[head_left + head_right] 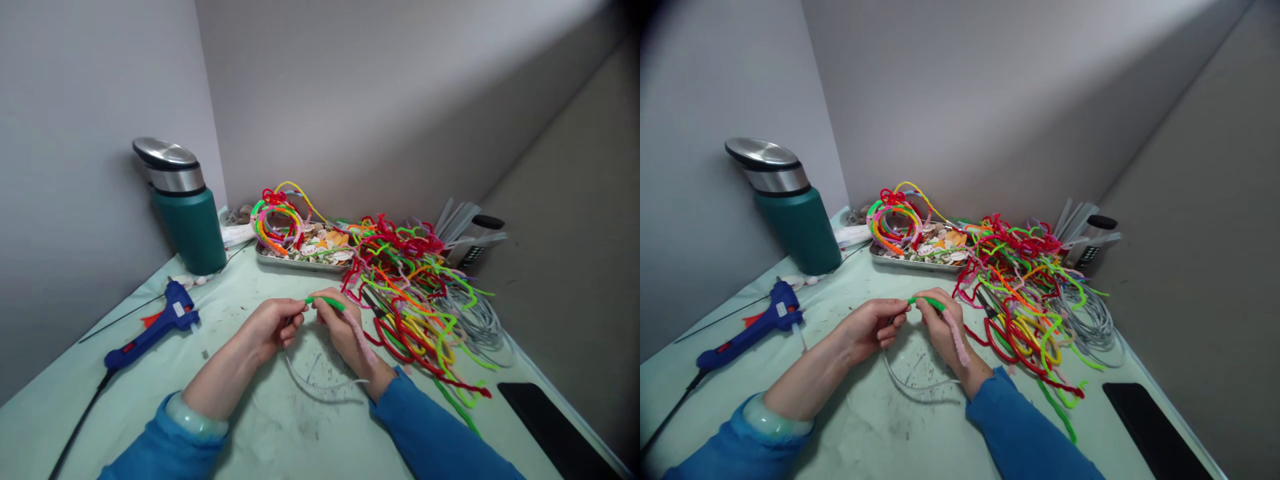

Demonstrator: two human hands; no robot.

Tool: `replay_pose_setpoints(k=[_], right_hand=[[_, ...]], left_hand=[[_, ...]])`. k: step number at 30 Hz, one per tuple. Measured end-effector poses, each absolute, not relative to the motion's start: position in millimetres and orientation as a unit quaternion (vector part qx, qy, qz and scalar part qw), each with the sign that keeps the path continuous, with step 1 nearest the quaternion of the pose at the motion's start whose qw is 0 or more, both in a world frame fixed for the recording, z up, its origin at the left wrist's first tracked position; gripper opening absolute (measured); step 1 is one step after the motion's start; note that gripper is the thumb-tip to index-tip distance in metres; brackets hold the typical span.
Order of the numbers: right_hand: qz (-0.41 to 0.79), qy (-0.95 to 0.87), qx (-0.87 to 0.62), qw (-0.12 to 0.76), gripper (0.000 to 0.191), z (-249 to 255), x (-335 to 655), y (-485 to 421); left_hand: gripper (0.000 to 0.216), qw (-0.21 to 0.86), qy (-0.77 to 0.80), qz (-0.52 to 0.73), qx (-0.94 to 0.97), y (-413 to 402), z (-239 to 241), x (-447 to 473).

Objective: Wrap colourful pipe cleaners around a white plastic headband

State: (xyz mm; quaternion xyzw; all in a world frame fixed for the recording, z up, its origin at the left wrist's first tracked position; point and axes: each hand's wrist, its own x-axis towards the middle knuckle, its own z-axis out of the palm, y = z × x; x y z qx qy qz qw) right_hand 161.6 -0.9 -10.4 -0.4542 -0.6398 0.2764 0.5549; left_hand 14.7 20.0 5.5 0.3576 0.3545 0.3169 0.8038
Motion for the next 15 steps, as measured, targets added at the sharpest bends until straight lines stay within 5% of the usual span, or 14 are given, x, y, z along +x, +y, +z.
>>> replay_pose_setpoints(k=[15], right_hand=[[0.298, -0.640, -0.443, 0.552, 0.017, -10.5, 162.6, -1.3]], left_hand=[[0.008, 0.881, 0.297, 0.291, 0.227, 23.0, 5.5, 12.1]])
